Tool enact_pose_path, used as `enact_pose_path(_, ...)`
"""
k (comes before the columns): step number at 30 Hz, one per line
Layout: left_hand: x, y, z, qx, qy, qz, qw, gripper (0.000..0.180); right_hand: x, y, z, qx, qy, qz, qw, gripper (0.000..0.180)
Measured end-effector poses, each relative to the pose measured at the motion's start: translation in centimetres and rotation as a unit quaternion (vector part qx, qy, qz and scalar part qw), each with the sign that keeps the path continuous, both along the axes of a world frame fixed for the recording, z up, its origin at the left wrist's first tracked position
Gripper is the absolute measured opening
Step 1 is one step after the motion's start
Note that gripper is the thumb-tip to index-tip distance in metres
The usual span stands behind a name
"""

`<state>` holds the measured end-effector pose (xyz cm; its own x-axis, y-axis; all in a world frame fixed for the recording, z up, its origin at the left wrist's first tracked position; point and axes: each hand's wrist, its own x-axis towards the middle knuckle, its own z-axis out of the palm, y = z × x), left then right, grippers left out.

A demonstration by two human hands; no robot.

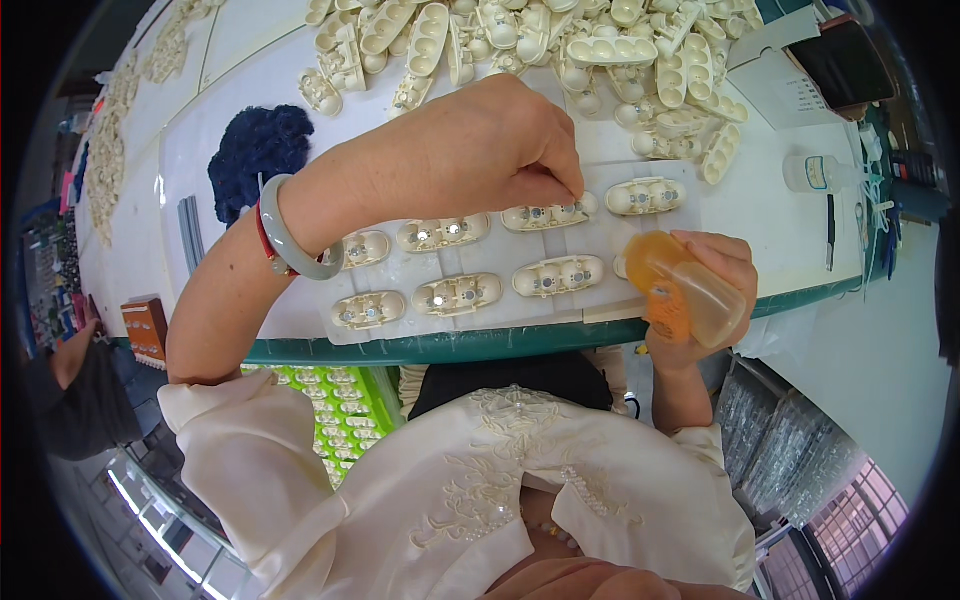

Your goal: Apply adhesive or solvent to plastic housings and use a scraping tool to clean and finish the edges before sorting them into a tray.

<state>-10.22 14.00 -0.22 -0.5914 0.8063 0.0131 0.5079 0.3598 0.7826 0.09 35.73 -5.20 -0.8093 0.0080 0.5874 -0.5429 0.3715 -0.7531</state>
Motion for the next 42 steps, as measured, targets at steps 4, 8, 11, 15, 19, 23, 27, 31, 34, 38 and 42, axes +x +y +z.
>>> enact_pose_path(4, -0.5, 0.4, 0.5, -0.025, 0.002, -0.019, 1.000, 0.011, 0.2, 1.3, -0.8, 0.010, 0.020, -0.026, 0.999, 0.044)
enact_pose_path(8, -0.9, 0.6, 0.6, -0.033, 0.006, -0.044, 0.998, 0.008, 0.2, 1.7, -0.8, 0.047, 0.016, -0.053, 0.997, 0.050)
enact_pose_path(11, -0.8, 0.8, 0.7, -0.026, 0.048, -0.054, 0.997, 0.008, 0.1, 1.8, -0.8, 0.042, 0.012, -0.049, 0.998, 0.049)
enact_pose_path(15, -0.6, 0.5, 0.6, -0.015, 0.068, -0.056, 0.996, 0.008, 0.1, 2.2, -0.9, 0.023, 0.031, -0.065, 0.997, 0.045)
enact_pose_path(19, -0.1, 0.3, 0.4, -0.014, 0.065, -0.032, 0.997, 0.010, 0.1, 2.7, -1.3, 0.009, 0.039, -0.094, 0.995, 0.039)
enact_pose_path(23, 0.7, 0.0, 0.1, 0.009, 0.036, 0.004, 0.999, 0.011, 0.0, 2.2, -0.8, 0.045, 0.045, -0.106, 0.992, 0.033)
enact_pose_path(27, 1.1, -0.1, 0.4, 0.002, 0.035, 0.025, 0.999, 0.015, -0.1, 2.0, -0.8, 0.004, 0.049, -0.075, 0.996, 0.030)
enact_pose_path(31, 1.9, -1.2, 1.7, 0.029, 0.063, 0.081, 0.994, 0.021, -0.3, 1.8, -0.9, -0.055, 0.028, -0.059, 0.996, 0.038)
enact_pose_path(34, 2.9, -3.1, 2.6, 0.027, 0.111, 0.144, 0.983, 0.024, -0.5, 2.2, -0.9, -0.039, 0.017, -0.059, 0.997, 0.037)
enact_pose_path(38, 5.2, -8.1, 2.1, 0.042, 0.118, 0.325, 0.937, 0.020, -0.5, 2.4, -0.8, -0.030, 0.014, -0.047, 0.998, 0.036)
enact_pose_path(42, 6.5, -13.5, -1.0, 0.163, 0.149, 0.575, 0.788, 0.018, -0.3, 2.4, -0.8, 0.011, 0.038, -0.096, 0.995, 0.032)
